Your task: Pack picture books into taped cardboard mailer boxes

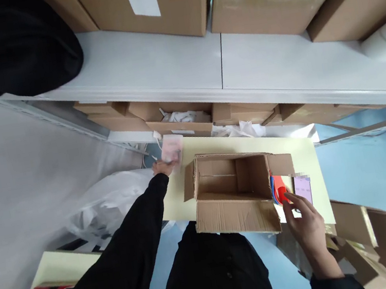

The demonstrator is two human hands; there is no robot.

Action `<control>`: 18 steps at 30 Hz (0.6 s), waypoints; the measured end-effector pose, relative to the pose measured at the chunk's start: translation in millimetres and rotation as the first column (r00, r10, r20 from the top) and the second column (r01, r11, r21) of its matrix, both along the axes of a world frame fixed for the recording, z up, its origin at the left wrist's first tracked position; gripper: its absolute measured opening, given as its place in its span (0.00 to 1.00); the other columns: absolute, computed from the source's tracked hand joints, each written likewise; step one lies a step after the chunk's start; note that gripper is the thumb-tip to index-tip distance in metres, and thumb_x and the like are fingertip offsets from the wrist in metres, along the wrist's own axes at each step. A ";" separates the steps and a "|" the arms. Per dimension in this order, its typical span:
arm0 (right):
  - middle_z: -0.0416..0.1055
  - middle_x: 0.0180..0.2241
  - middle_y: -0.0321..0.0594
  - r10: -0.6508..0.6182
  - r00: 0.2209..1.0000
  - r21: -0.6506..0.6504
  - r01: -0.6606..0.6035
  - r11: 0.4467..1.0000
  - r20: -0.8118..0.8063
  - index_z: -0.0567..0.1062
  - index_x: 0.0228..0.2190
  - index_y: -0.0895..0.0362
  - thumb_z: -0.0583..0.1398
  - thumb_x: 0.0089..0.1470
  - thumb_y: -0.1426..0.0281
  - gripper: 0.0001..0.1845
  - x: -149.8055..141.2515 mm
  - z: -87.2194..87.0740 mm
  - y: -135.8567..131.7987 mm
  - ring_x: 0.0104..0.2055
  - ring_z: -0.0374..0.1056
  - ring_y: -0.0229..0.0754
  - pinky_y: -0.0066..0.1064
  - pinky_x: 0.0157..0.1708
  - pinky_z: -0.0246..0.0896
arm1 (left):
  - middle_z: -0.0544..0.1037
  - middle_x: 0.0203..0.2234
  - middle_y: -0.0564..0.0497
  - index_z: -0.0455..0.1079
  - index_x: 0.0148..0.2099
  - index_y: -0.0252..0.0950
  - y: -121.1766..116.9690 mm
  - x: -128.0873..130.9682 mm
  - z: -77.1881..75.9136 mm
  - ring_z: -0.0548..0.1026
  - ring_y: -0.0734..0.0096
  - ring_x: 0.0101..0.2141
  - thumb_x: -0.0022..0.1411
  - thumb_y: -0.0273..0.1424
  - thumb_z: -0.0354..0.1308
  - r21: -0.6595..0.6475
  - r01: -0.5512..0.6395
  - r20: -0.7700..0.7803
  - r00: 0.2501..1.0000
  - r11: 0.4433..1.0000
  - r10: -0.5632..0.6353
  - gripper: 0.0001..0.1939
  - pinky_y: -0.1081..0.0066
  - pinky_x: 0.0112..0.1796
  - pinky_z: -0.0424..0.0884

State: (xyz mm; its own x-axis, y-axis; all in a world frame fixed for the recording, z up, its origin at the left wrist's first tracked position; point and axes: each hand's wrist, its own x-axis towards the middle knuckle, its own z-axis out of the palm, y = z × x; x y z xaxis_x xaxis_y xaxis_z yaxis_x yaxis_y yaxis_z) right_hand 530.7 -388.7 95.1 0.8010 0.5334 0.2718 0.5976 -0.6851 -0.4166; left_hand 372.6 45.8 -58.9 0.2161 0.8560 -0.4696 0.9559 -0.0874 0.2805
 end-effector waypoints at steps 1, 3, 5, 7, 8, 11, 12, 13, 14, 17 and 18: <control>0.77 0.38 0.45 -0.013 1.000 -0.011 0.013 1.000 0.009 0.77 0.39 0.58 0.58 0.56 0.65 0.13 -4.1 1.8 1.8 0.28 0.72 0.40 0.30 0.28 0.67 | 0.62 0.56 0.30 0.62 0.57 0.29 -2.5 1.2 -1.8 0.59 0.40 0.58 0.53 0.49 0.59 0.020 -0.029 -0.005 1.000 0.999 0.030 0.37 0.52 0.49 0.63; 0.77 0.36 0.45 -0.036 0.999 -0.030 0.037 0.999 0.033 0.78 0.39 0.58 0.58 0.55 0.66 0.13 -11.7 4.3 5.4 0.29 0.72 0.41 0.32 0.31 0.67 | 0.61 0.56 0.30 0.60 0.58 0.29 -6.9 2.2 -1.9 0.59 0.40 0.57 0.53 0.48 0.59 0.054 -0.068 0.007 0.998 0.996 0.067 0.37 0.52 0.48 0.65; 0.77 0.36 0.44 -0.060 0.997 -0.045 0.063 0.997 0.056 0.78 0.39 0.58 0.58 0.55 0.67 0.13 -18.8 6.2 9.1 0.31 0.72 0.42 0.31 0.31 0.66 | 0.61 0.56 0.33 0.62 0.57 0.32 -9.8 1.8 0.9 0.60 0.42 0.56 0.52 0.46 0.61 0.068 -0.094 0.034 0.995 0.993 0.092 0.34 0.52 0.47 0.66; 0.77 0.35 0.43 -0.071 0.994 -0.053 0.075 0.996 0.078 0.78 0.39 0.58 0.58 0.55 0.67 0.12 -25.5 8.5 12.5 0.31 0.72 0.42 0.30 0.30 0.65 | 0.62 0.55 0.34 0.63 0.55 0.33 -11.7 0.6 4.2 0.61 0.43 0.55 0.52 0.45 0.62 0.071 -0.103 0.054 0.994 0.992 0.099 0.32 0.53 0.46 0.67; 0.77 0.35 0.43 -0.074 0.993 -0.053 0.079 0.995 0.092 0.78 0.38 0.58 0.58 0.55 0.67 0.12 -28.8 9.9 14.0 0.31 0.72 0.42 0.30 0.29 0.65 | 0.62 0.55 0.35 0.64 0.54 0.34 -12.7 -0.1 5.4 0.61 0.44 0.55 0.52 0.45 0.62 0.077 -0.105 0.061 0.993 0.991 0.101 0.31 0.53 0.46 0.67; 0.77 0.36 0.43 -0.090 0.987 -0.067 0.099 0.993 0.131 0.78 0.37 0.58 0.57 0.55 0.66 0.12 -39.5 14.7 16.5 0.31 0.73 0.42 0.30 0.30 0.64 | 0.61 0.57 0.35 0.64 0.54 0.36 -16.1 -2.3 5.9 0.61 0.44 0.55 0.53 0.42 0.62 0.113 -0.103 0.092 0.991 0.988 0.093 0.29 0.52 0.47 0.66; 0.78 0.36 0.44 -0.099 0.985 -0.073 0.110 0.991 0.142 0.78 0.37 0.57 0.57 0.56 0.65 0.12 -43.3 16.3 16.6 0.32 0.73 0.43 0.31 0.30 0.64 | 0.60 0.58 0.35 0.63 0.55 0.36 -16.8 -2.9 5.3 0.61 0.43 0.55 0.54 0.41 0.62 0.121 -0.099 0.106 0.991 0.988 0.086 0.28 0.51 0.47 0.65; 0.78 0.36 0.44 -0.108 0.983 -0.078 0.120 0.990 0.149 0.78 0.38 0.57 0.57 0.56 0.65 0.13 -47.3 17.8 16.3 0.32 0.73 0.44 0.32 0.31 0.65 | 0.60 0.58 0.34 0.62 0.56 0.36 -17.0 -3.3 4.5 0.61 0.42 0.55 0.54 0.41 0.61 0.125 -0.098 0.121 0.989 0.987 0.083 0.29 0.51 0.47 0.65; 0.78 0.36 0.44 -0.113 0.982 -0.082 0.126 0.989 0.154 0.78 0.38 0.57 0.57 0.56 0.64 0.13 -51.3 19.1 15.7 0.32 0.73 0.44 0.33 0.31 0.65 | 0.60 0.57 0.32 0.62 0.56 0.35 -16.5 -3.6 3.6 0.61 0.41 0.55 0.54 0.41 0.61 0.122 -0.101 0.136 0.987 0.987 0.085 0.30 0.50 0.47 0.65; 0.77 0.35 0.45 -0.114 0.980 -0.086 0.129 0.988 0.163 0.77 0.39 0.57 0.56 0.56 0.64 0.14 -63.4 21.7 13.3 0.33 0.73 0.46 0.34 0.34 0.66 | 0.62 0.55 0.29 0.59 0.57 0.31 -12.2 -3.6 0.5 0.61 0.39 0.56 0.52 0.38 0.63 0.061 -0.109 0.191 0.977 0.992 0.096 0.33 0.48 0.48 0.63; 0.77 0.35 0.45 -0.111 0.980 -0.088 0.127 0.988 0.167 0.77 0.39 0.57 0.56 0.56 0.64 0.14 -67.2 22.2 12.6 0.33 0.73 0.46 0.35 0.34 0.66 | 0.63 0.55 0.29 0.58 0.58 0.30 -10.7 -3.6 -0.7 0.61 0.38 0.56 0.52 0.36 0.63 0.034 -0.102 0.213 0.973 0.994 0.093 0.34 0.48 0.49 0.62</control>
State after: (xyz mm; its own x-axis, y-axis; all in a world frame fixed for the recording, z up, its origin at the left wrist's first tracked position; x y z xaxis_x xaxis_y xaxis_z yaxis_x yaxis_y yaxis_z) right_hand 463.4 -376.2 117.2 0.8104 0.4671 0.3536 0.5629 -0.7882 -0.2488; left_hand 369.0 35.2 -59.5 0.2205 0.8968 -0.3836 0.8803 -0.0136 0.4743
